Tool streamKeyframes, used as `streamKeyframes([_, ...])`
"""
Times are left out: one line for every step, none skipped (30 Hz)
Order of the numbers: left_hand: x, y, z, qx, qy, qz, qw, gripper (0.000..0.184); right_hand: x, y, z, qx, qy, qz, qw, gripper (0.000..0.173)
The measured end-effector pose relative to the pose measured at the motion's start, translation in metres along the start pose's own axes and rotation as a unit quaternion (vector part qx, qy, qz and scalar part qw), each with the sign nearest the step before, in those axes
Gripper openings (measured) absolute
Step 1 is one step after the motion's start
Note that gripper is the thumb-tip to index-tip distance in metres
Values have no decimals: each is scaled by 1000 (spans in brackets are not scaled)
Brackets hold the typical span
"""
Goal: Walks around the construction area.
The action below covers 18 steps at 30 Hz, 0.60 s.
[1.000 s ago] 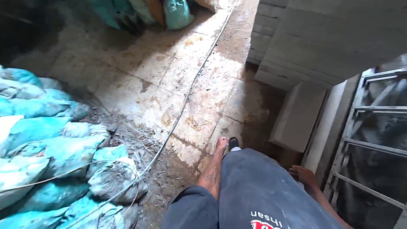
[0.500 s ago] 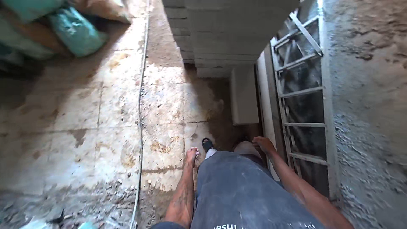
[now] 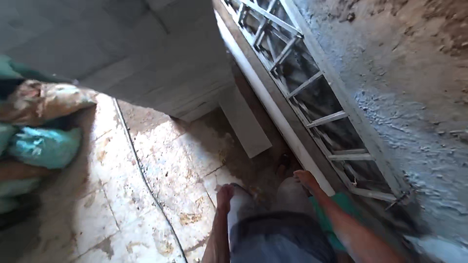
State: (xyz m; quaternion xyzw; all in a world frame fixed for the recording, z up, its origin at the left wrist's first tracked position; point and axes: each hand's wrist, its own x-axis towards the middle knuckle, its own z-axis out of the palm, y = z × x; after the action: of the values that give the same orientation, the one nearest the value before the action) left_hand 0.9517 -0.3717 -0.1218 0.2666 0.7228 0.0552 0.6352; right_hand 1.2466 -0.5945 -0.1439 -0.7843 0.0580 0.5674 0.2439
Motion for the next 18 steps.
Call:
streamKeyframes([7, -1, 22, 20, -4, -13, 1000, 39, 19, -3, -11, 10, -5, 9, 1000, 40])
streamKeyframes([16, -6, 41, 38, -13, -32, 999, 41, 38, -3, -20, 20, -4, 22, 1000, 40])
streamKeyframes([30, -13, 58, 49, -19, -50, 997, 42, 60, -3, -28, 25, 3, 33, 999, 41])
streamKeyframes([53, -19, 78, 50, -20, -63, 997, 42, 89, -6, -33, 27, 13, 36, 999, 41])
streamKeyframes([84, -27, 97, 38, -17, -75, 996, 43, 124, -10, -37, 24, 19, 33, 999, 42])
streamKeyframes([118, -39, 112, 20, -13, -85, 996, 45, 162, -11, -35, 15, 21, 26, 999, 42])
streamKeyframes([155, -53, 124, 9, -3, -88, 996, 48, 200, -10, -30, 4, 17, 18, 1000, 43])
streamKeyframes([193, -68, 134, 4, 5, -88, 996, 50, 238, -5, -23, 0, 13, 7, 1000, 44])
streamKeyframes([230, -83, 144, 1, 10, -87, 996, 51, 276, 3, -13, 6, 13, 1, 1000, 45])
streamKeyframes([269, -91, 158, -2, 10, -77, 997, 50, 316, 8, -3, 21, 18, -4, 1000, 46])
streamKeyframes([308, -94, 176, 0, 1, -55, 998, 48, 358, 7, 6, 39, 21, -16, 999, 48])
streamKeyframes([338, -99, 186, 15, -5, -32, 999, 47, 393, 10, 18, 52, 18, -26, 998, 50])
streamKeyframes([355, -105, 189, 44, -6, -20, 999, 47, 419, 17, 34, 58, 5, -32, 998, 51])
streamKeyframes([367, -104, 192, 80, -1, -18, 997, 47, 444, 24, 50, 68, -4, -41, 997, 51])
streamKeyframes([377, -97, 197, 133, -3, -17, 991, 45, 471, 24, 63, 83, -5, -56, 995, 52])
streamKeyframes([384, -90, 199, 183, 1, -32, 983, 41, 494, 22, 75, 100, -11, -68, 993, 53])
streamKeyframes([386, -90, 194, 208, 1, -55, 977, 38, 509, 23, 87, 117, -23, -74, 990, 53])
streamKeyframes([392, -99, 180, 201, -5, -67, 977, 37, 520, 27, 98, 129, -41, -79, 988, 54])
